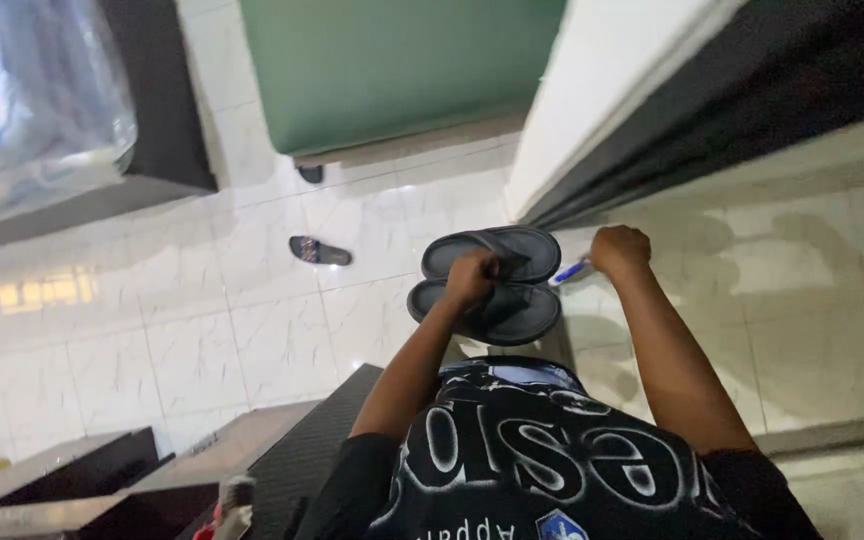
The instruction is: Sweep the floor in a room and move pairs of shoes.
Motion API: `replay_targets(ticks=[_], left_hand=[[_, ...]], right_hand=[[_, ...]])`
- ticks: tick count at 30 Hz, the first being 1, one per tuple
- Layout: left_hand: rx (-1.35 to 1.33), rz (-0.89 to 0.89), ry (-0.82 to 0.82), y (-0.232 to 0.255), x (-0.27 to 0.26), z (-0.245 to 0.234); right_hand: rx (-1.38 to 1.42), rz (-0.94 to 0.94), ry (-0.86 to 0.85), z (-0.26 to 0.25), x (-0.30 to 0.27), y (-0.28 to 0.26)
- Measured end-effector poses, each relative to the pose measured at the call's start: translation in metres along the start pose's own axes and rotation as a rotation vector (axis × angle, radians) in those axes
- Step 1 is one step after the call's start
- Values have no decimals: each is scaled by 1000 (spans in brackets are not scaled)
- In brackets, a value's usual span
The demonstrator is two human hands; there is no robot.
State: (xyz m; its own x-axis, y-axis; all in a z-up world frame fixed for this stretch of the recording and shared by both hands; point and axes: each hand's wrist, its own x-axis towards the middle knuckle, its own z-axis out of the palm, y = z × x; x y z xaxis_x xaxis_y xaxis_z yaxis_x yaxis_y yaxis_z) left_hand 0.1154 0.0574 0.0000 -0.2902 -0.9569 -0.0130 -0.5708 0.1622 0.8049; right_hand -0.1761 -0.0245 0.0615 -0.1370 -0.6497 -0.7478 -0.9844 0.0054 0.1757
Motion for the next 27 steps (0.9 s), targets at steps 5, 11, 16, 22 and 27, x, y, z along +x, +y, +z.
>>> replay_targets(ticks=[5,11,16,22,27], left_hand=[[8,-106,143,-33,-34,-79],[-3,-315,372,-95,-60,-172],[34,-374,537,-133,-80,-244],[32,-432,655,-150,-89,-317],[27,-398,760,-168,-85,-355]], right_hand=[[-34,-134,65,-15,-18,-79],[-12,-136,42,-78,-58,-198],[-18,-244,139,-108,-81,-293],[-44,-368,277,-152,-88,-385],[-202,-445,310,-161,-30,-450]])
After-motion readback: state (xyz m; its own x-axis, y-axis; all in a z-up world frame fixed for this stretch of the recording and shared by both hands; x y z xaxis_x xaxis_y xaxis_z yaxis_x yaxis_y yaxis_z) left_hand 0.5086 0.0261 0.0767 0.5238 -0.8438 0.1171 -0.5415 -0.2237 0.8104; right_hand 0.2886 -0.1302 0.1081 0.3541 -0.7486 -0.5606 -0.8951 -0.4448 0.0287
